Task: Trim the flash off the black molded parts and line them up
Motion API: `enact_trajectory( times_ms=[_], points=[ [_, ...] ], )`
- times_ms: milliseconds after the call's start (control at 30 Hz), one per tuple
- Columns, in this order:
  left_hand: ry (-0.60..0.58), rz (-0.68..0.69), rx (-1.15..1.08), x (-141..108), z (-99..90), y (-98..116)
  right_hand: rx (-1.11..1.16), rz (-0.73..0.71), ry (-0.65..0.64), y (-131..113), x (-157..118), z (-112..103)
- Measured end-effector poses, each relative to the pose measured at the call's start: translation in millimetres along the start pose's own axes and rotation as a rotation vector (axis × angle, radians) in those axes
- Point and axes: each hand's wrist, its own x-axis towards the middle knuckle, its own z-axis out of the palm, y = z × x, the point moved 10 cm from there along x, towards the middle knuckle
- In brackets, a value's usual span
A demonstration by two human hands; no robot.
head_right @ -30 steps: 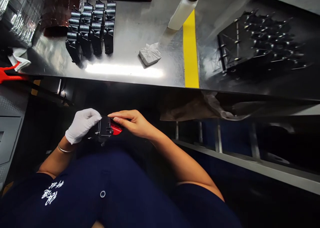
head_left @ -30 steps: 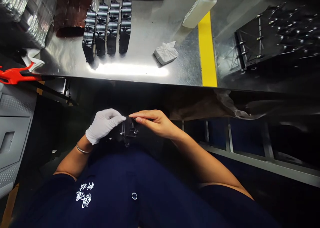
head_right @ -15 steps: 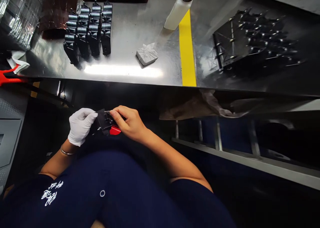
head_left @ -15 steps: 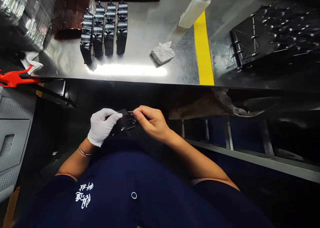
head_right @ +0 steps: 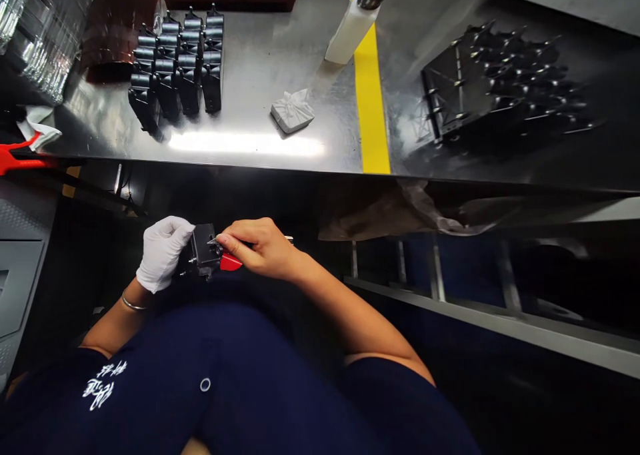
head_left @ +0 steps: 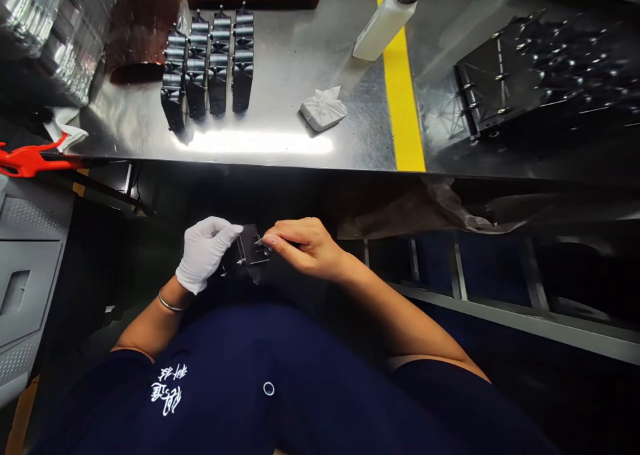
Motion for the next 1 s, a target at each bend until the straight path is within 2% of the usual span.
enact_trajectory(
  times_ms=[133, 200, 267, 333, 467, 700, 833, 967, 1000],
  points=[
    [-0.047, -0.007, -0.005, 0.1, 5.1, 3.6, 0.154, 0.017, -0.127, -1.7, 1.3, 4.8],
    [-0.037, 0.017, -0.019, 1.6, 3.6, 6.8, 0.195, 0.028, -0.071, -1.7, 2.3, -1.0],
    [-0.004, 0.034, -0.027, 3.8, -0.5, 7.8, 0.109, 0.015, 0.054, -3.0, 2.6, -11.3],
    [0.015, 0.031, -0.021, 5.6, -3.1, 5.2, -0.009, -0.027, 0.124, -7.6, 1.9, -14.6],
    [0.015, 0.007, 0.002, 6.1, -3.7, -1.9, -0.093, -0.090, 0.134, -13.3, 0.5, -9.4],
    [0.010, -0.014, 0.009, 4.7, -0.9, -1.4, -0.118, -0.081, 0.094, -12.6, 0.5, -6.1],
    [-0.006, -0.038, 0.022, 2.5, 2.1, -2.1, 0.035, 0.025, -0.051, 1.1, -0.1, 1.0],
    [-0.103, 0.005, 0.032, -0.1, 8.9, 3.0, 0.365, 0.126, -0.364, 6.7, -10.1, 20.5],
    [-0.113, 0.035, 0.037, 0.1, 8.6, 6.3, 0.408, 0.133, -0.401, 5.5, -12.0, 21.7]
  ],
)
